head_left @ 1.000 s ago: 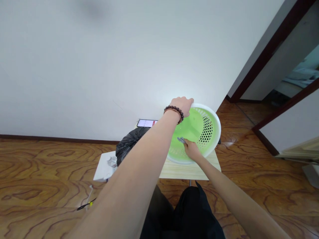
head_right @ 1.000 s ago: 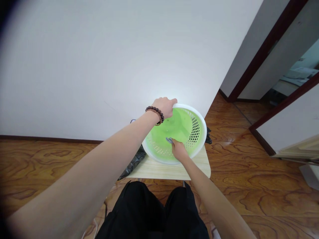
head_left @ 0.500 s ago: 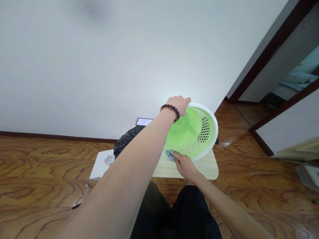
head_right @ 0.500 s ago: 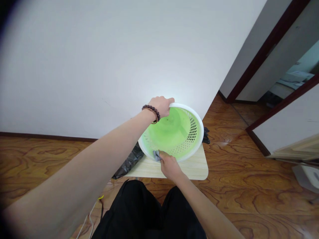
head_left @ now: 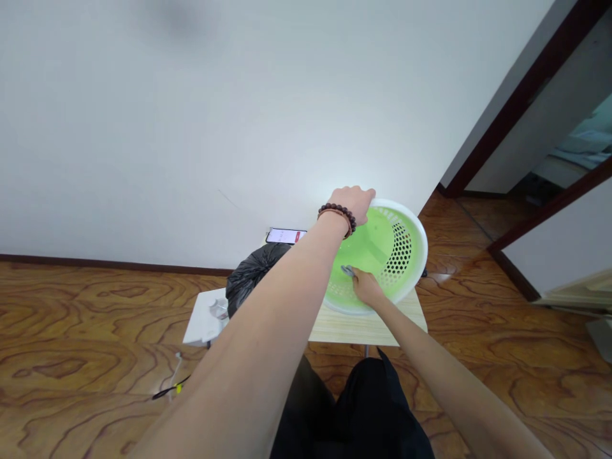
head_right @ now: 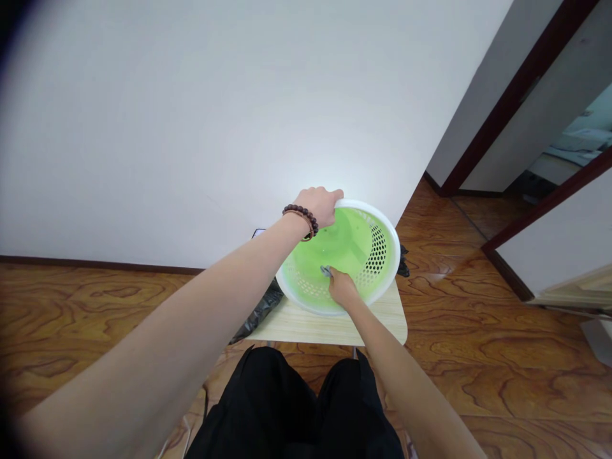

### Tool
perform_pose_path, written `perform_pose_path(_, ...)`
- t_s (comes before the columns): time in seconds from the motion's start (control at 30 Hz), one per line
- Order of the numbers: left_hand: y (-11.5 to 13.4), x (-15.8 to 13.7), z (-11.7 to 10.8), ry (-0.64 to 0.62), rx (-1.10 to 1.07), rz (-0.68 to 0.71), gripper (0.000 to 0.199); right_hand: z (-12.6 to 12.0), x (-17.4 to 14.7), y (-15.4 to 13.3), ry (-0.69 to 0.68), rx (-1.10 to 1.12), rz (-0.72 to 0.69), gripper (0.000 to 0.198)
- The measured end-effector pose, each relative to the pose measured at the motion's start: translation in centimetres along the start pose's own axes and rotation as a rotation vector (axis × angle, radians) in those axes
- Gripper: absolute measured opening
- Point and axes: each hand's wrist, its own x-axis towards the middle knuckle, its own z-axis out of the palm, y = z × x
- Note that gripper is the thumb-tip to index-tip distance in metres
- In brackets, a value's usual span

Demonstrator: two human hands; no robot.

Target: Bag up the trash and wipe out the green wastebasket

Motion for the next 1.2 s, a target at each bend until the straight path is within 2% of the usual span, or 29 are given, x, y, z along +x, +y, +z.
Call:
perform_pose_path(0.1, -0.1, -0.3, -0.1, 0.0, 0.018, -0.005, 0.04, 1.4, 1.8, -0.5, -0.081, -0.112, 0.0, 0.032)
perform_pose_path(0.23, -0.4, -0.5, -0.1, 0.0, 0.035, -0.019, 0.038, 1.5, 1.5, -1.3, -0.128, -0.138, -0.019, 0.031)
perform_pose_path(0.37, -0.6, -0.4, -0.1, -0.006, 0.036, -0.034, 0.037, 0.2, -0.6, -1.5, -0.167, -0.135, -0.078, 0.03)
perform_pose_path(0.5, -0.6, -0.3, 0.0, 0.012, 0.015, -0.018, 0.037, -1.5, -4.3, -1.7, -0.133, -0.042, -0.205, 0.03)
perform_pose_path(0.6, -0.5, -0.2, 0.0, 0.016, 0.018, -0.016, 0.038, -3.2, -6.6, -1.7, -0.163, 0.027, -0.285, 0.029)
perform_pose_path(0.7, -0.4, 0.0, 0.0, 0.018, 0.022, -0.019, 0.037, -4.8, -6.6, -1.5, -0.227, 0.066, -0.329, 0.025)
perform_pose_path(0.77, -0.3, 0.0, -0.1, 0.014, 0.017, -0.018, 0.037, -5.2, -5.1, -1.1, -0.21, 0.076, -0.28, 0.024)
perform_pose_path(0.83, -0.2, 0.1, -0.1, 0.007, 0.012, -0.016, 0.038, -4.8, -2.9, -0.7, -0.133, 0.07, -0.172, 0.025)
perform_pose_path(0.93, -0.2, -0.1, -0.1, 0.003, 0.012, -0.012, 0.038, -2.5, 0.3, -0.7, -0.016, 0.025, -0.022, 0.029)
perform_pose_path(1.1, -0.4, -0.6, -0.1, -0.009, 0.019, -0.006, 0.039, 2.2, 2.0, -2.5, -0.051, -0.056, 0.038, 0.032)
perform_pose_path(1.2, -0.5, -0.8, 0.0, -0.013, 0.03, -0.007, 0.039, 3.0, 1.5, -3.4, -0.061, -0.042, 0.039, 0.035)
